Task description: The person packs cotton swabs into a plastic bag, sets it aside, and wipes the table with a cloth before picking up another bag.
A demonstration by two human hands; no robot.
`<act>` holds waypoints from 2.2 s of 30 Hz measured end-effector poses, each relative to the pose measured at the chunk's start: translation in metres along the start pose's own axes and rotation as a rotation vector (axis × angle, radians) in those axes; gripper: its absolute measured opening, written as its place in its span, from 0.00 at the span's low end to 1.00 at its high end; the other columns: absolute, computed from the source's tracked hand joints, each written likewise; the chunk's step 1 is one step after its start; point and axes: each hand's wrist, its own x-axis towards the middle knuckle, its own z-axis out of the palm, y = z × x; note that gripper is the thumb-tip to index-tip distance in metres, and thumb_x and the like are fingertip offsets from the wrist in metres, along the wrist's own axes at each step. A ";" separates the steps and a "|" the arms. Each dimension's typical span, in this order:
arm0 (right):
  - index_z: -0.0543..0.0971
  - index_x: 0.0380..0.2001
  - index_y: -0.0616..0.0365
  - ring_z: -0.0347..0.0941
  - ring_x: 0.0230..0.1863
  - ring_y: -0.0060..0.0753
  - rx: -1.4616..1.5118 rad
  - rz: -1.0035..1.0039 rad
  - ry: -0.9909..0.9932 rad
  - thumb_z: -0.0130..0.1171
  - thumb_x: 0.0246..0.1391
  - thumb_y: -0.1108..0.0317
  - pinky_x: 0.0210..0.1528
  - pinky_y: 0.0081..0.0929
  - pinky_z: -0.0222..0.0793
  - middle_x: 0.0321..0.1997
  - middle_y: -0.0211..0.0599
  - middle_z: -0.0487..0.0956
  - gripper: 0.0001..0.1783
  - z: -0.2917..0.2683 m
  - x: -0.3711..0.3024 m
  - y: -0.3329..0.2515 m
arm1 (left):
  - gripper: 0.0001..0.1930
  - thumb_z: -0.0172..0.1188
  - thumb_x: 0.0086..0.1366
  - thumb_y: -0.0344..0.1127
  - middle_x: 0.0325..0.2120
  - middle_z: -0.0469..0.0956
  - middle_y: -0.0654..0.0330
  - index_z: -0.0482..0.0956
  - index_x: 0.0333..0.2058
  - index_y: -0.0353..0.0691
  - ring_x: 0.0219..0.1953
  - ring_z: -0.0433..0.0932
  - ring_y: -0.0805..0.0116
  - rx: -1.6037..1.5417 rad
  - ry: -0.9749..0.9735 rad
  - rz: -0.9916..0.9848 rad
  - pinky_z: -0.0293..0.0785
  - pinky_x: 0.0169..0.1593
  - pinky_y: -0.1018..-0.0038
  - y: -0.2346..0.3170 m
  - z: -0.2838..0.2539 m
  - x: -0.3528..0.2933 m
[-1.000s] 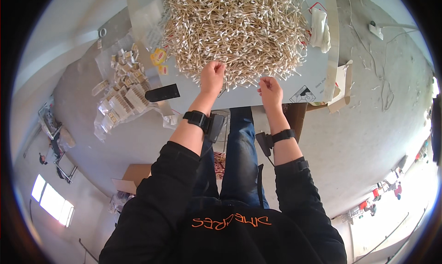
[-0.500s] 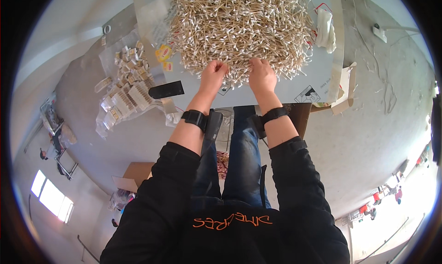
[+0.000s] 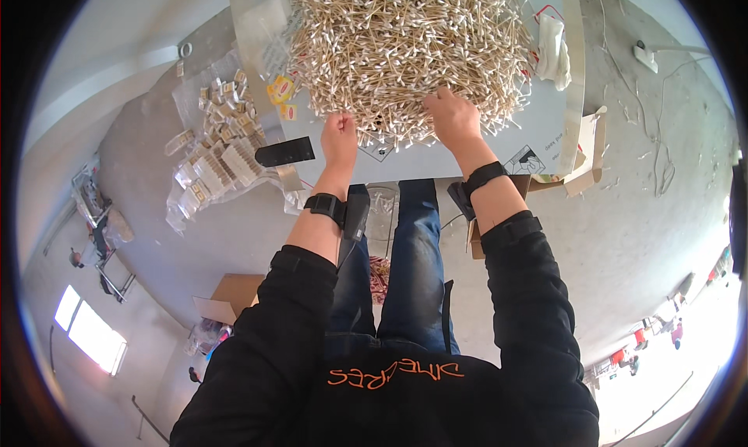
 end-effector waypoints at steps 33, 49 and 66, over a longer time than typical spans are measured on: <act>0.69 0.27 0.60 0.67 0.22 0.21 1.942 0.841 0.494 0.52 0.50 0.78 0.23 0.17 0.60 0.29 0.39 0.76 0.03 -0.013 -0.063 0.011 | 0.09 0.50 0.62 0.30 0.35 0.77 0.58 0.73 0.40 0.34 0.35 0.76 0.72 -0.204 -0.187 -0.225 0.72 0.38 0.78 0.019 0.032 -0.011; 0.70 0.37 0.58 0.73 0.23 0.23 1.466 1.688 0.593 0.54 0.51 0.75 0.19 0.13 0.64 0.31 0.34 0.75 0.10 0.085 -0.271 0.094 | 0.14 0.52 0.55 0.23 0.35 0.73 0.55 0.75 0.41 0.42 0.40 0.72 0.56 0.116 -0.336 0.440 0.70 0.43 0.66 0.077 0.072 0.003; 0.73 0.36 0.61 0.71 0.22 0.20 1.520 0.844 0.285 0.54 0.53 0.73 0.24 0.15 0.65 0.28 0.31 0.75 0.07 0.015 -0.082 0.017 | 0.04 0.61 0.51 0.32 0.25 0.73 0.57 0.76 0.24 0.42 0.29 0.73 0.55 0.200 -0.188 0.421 0.70 0.32 0.64 0.110 0.109 0.003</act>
